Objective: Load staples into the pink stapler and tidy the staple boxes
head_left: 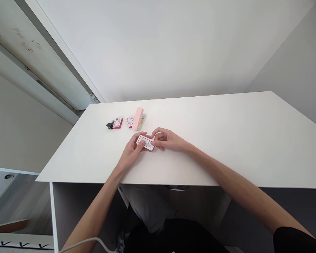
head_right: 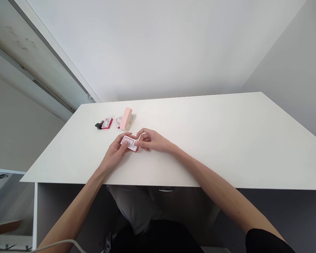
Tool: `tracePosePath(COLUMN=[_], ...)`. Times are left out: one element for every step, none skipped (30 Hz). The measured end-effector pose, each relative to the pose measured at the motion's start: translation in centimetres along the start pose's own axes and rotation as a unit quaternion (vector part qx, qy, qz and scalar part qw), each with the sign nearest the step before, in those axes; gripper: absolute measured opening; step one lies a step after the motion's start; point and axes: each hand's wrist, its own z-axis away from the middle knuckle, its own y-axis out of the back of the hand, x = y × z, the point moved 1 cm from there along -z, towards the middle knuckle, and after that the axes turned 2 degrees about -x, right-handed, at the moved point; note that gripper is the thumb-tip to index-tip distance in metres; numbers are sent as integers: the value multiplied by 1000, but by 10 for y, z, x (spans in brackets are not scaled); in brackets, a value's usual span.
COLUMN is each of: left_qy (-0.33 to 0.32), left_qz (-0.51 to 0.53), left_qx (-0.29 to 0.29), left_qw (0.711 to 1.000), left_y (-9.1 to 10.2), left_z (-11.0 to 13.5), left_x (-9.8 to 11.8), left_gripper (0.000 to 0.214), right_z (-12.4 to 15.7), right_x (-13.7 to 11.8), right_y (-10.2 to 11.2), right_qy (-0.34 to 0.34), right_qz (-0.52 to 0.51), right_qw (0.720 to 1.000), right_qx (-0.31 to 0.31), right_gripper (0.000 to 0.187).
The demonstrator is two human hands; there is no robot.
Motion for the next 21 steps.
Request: tracePosePath(left_qy=[11,21,30,36,39,39,35,27,18,7,-7,-21,-36,-53,-70,-84,-93,-96,-92,-80,-60], left_qz=[-10,-18,-24,-26,-24,-22,-25,-38,-63,-96,-128,-154,-169,-176,-180,-187,-202,-226,-256,-290,-322], left_qx=[-7,-12,-17,-22,-27,-30,-29,-21,-9,7,24,40,55,73,96,126,161,200,239,275,304], left_qw=[1000,1000,999,999,999,999,999,999,998,995,991,987,983,980,977,971,962,949,932,913,895], left_y=[-1,-3,-4,-5,-6,-6,-7,-8,-9,-10,-11,-12,-13,-13,-12,-10,-7,-3,2,6,11], left_z=[1,2,3,4,5,6,6,6,6,6,6,5,5,4,4,3,2,2,1,0,0], left_x=[3,5,7,9,9,9,8,6,4,3,1,0,0,-1,-1,-2,-3,-4,-5,-7,-9], left_gripper=[52,55,59,63,68,74,80,86,90,92,92,92,90,87,83,79,74,70,69,69,71], right_z=[0,0,0,1,1,1,1,1,1,1,0,0,0,0,0,0,0,0,0,0,0], right_x=[0,0,0,0,-1,-1,-1,-2,-2,-2,-2,-2,-3,-3,-3,-3,-3,-3,-3,-3,-3], right_y=[0,0,0,0,-1,-1,-1,-1,-2,-2,-3,-3,-3,-2,-1,0,1,2,2,3,3], right_qy=[-1,-2,-3,-4,-5,-7,-9,-12,-15,-17,-18,-18,-17,-14,-12,-12,-12,-13,-15,-17,-19], right_qz=[1,1,0,-1,-3,-4,-4,-4,-4,-6,-8,-10,-10,-8,-2,6,15,22,27,30,32], right_qw=[1000,1000,1000,1000,1000,1000,1000,1000,1000,1000,1000,1000,1000,1000,1000,999,999,998,998,998,998], right_qx=[0,1,2,5,8,11,14,15,11,6,1,-2,0,7,18,32,44,52,57,59,59], right_gripper=[43,43,43,43,44,44,45,46,46,47,47,46,45,44,43,41,40,39,39,38,38])
